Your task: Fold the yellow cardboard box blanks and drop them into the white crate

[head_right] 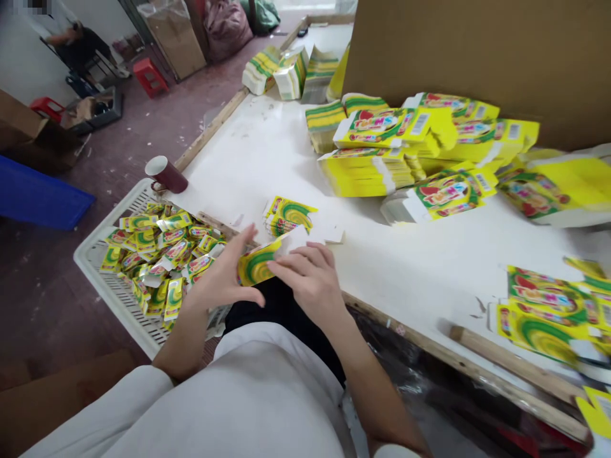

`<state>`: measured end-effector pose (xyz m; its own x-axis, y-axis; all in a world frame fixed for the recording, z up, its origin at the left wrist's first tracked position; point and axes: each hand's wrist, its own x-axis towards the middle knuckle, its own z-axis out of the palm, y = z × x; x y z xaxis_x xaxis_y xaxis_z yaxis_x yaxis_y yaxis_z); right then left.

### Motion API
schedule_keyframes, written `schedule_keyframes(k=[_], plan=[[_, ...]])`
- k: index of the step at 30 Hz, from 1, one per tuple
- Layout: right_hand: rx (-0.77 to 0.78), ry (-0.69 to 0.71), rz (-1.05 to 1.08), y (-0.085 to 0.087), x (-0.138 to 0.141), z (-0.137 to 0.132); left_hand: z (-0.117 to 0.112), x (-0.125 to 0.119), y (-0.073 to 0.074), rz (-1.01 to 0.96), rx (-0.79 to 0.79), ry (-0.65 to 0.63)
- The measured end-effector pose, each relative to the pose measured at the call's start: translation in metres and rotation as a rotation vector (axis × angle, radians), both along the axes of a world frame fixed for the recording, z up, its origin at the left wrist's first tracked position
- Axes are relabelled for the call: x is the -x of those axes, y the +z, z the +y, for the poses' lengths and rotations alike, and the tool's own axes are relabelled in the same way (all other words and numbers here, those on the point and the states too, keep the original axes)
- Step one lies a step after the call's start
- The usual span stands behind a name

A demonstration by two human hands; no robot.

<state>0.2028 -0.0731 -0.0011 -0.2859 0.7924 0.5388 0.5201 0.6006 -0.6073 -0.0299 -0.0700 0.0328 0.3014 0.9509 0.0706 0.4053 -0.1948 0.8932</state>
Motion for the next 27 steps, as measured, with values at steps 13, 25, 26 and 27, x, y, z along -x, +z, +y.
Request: schedule_keyframes(k=[13,25,26,27], plan=[[0.675,0.463,0.664,-0.017,0.029,0.012,-0.010,-0.030,-0.026,0.246,-0.293,-0.082],[0.215,0.237,0.273,-0.020,0.038,-0.004,0.002,-0.024,-0.038,0.212,-0.211,-0.057],[0.178,0.200,0.238,-0.019,0.038,-0.006,0.003,-0.025,-0.039,0.196,-0.224,-0.057],[0.151,0.156,0.228,-0.019,0.039,-0.007,0.003,-0.026,-0.039,0.181,-0.235,-0.034]])
